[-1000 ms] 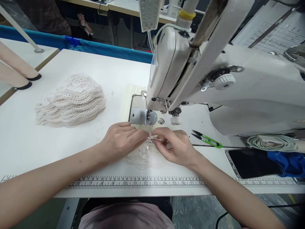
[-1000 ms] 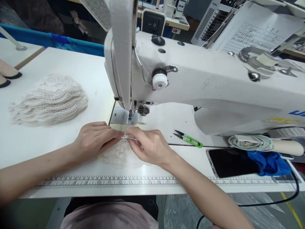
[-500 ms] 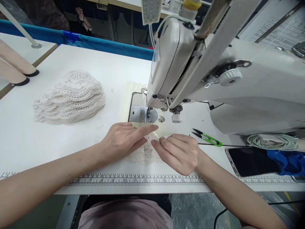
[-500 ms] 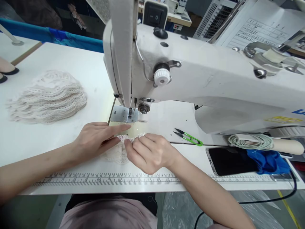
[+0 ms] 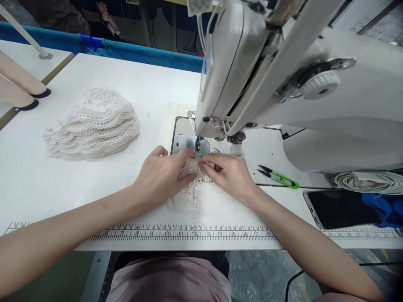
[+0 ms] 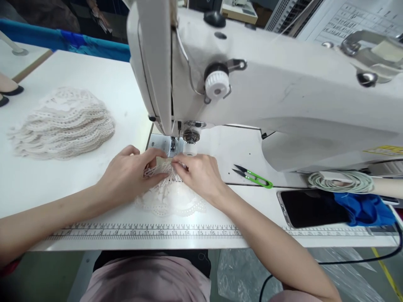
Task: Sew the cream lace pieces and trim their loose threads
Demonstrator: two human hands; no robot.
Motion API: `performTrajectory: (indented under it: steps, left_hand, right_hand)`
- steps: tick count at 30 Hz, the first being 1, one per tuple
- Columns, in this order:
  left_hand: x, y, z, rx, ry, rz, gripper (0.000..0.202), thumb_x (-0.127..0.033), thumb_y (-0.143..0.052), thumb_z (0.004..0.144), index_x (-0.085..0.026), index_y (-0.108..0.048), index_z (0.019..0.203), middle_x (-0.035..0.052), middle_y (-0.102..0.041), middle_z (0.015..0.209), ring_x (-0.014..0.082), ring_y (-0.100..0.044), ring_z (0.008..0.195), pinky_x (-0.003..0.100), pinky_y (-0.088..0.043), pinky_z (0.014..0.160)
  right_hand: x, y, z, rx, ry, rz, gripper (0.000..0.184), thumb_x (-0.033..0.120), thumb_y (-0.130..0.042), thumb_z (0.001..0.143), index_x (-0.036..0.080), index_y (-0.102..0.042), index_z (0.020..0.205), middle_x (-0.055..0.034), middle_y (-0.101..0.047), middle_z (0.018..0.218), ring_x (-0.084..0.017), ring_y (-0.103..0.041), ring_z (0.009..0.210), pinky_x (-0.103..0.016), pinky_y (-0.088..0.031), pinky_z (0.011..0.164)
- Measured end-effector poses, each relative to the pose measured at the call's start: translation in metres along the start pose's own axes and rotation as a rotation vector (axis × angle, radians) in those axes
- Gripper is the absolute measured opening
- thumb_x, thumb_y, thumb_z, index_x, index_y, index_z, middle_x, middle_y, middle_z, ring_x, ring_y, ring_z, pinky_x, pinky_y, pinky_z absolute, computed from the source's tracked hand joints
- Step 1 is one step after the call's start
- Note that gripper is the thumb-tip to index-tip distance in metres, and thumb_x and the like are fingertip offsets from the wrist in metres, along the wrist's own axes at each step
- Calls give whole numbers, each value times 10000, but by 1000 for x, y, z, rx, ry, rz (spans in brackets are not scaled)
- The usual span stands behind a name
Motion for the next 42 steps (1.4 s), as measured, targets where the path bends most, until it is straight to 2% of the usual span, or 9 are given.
performTrajectory:
  steps: [2, 4, 8, 12, 16, 21, 27, 33, 42]
  left_hand:
    - [-11, 7, -2, -101, -108, 109, 275, -273, -664, 889, -167, -649, 1142, 43, -734, 914, 211, -648, 784, 394, -443, 785]
    - [-27, 12, -9, -201, -247, 222, 190, -184, -639, 899, -193, -686, 1083, 32, -739, 1046, 228, -651, 942, 410, -416, 845]
    - [-47, 8, -21, -199, -367, 380, 204, -207, -587, 949, -141, -702, 1104, 8, -746, 1143, 197, -643, 961, 405, -393, 830]
    - [-46, 5, -21, -144, -338, 368, 306, -312, -530, 988, -127, -683, 1177, 9, -717, 1234, 201, -639, 1021, 411, -385, 827]
    - [-40, 6, -15, -142, -321, 338, 266, -273, -546, 978, -146, -694, 1158, 5, -720, 1225, 206, -653, 1035, 416, -380, 827]
    - [-36, 7, -12, -138, -299, 318, 275, -288, -528, 987, -152, -685, 1167, 37, -723, 1213, 222, -653, 1086, 427, -386, 836]
    - [-35, 4, -11, -107, -280, 335, 333, -343, -509, 993, -126, -674, 1185, 58, -699, 1263, 231, -642, 1142, 451, -394, 845]
    - [-31, 5, -7, -132, -269, 331, 327, -331, -487, 1001, -119, -685, 1151, 63, -717, 1225, 229, -657, 1116, 455, -384, 839]
    - [-28, 1, -6, -112, -249, 313, 349, -336, -454, 1011, -127, -654, 1207, 72, -693, 1266, 235, -632, 1157, 457, -360, 891]
  right_hand:
    - [-8, 0, 4, -40, -49, -54, 181, 233, -585, 924, 226, -765, 942, -8, -757, 841, -131, -662, 683, -254, -464, 629]
    - [-13, 0, 6, -69, -65, -84, 167, 281, -606, 925, 239, -767, 940, -6, -755, 857, -134, -653, 689, -257, -450, 624]
    - [-11, 4, 7, -101, 0, -226, 197, 324, -600, 947, 220, -767, 961, -19, -754, 889, -136, -638, 696, -257, -391, 574]
    - [7, 10, -3, -161, 175, -552, 238, 243, -526, 974, 229, -764, 968, -4, -749, 857, -90, -512, 528, -268, -248, 468]
    - [26, 13, -15, -231, 325, -656, 237, 224, -536, 968, 245, -753, 1061, 2, -746, 849, -75, -467, 516, -259, -258, 475]
    - [20, 4, -11, -136, 240, -690, 322, 319, -470, 1011, 179, -749, 1089, -54, -738, 893, -106, -515, 584, -287, -231, 471]
    - [7, -2, -3, -14, 136, -643, 387, 362, -410, 1028, 185, -746, 1105, -94, -722, 863, -160, -575, 677, -311, -233, 482]
    - [1, -2, 0, -8, 77, -648, 400, 406, -415, 1020, 221, -664, 1272, -102, -715, 921, -165, -582, 658, -308, -222, 478]
    - [2, -2, -1, -21, 95, -721, 433, 433, -376, 1034, 237, -674, 1278, -101, -713, 867, -149, -561, 603, -291, -200, 460]
Point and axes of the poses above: each hand's wrist, its own z-axis towards the middle knuckle, its own y-axis out of the back of the hand, x = y × z, the point moved 9 cm from there along z, towards the middle knuckle
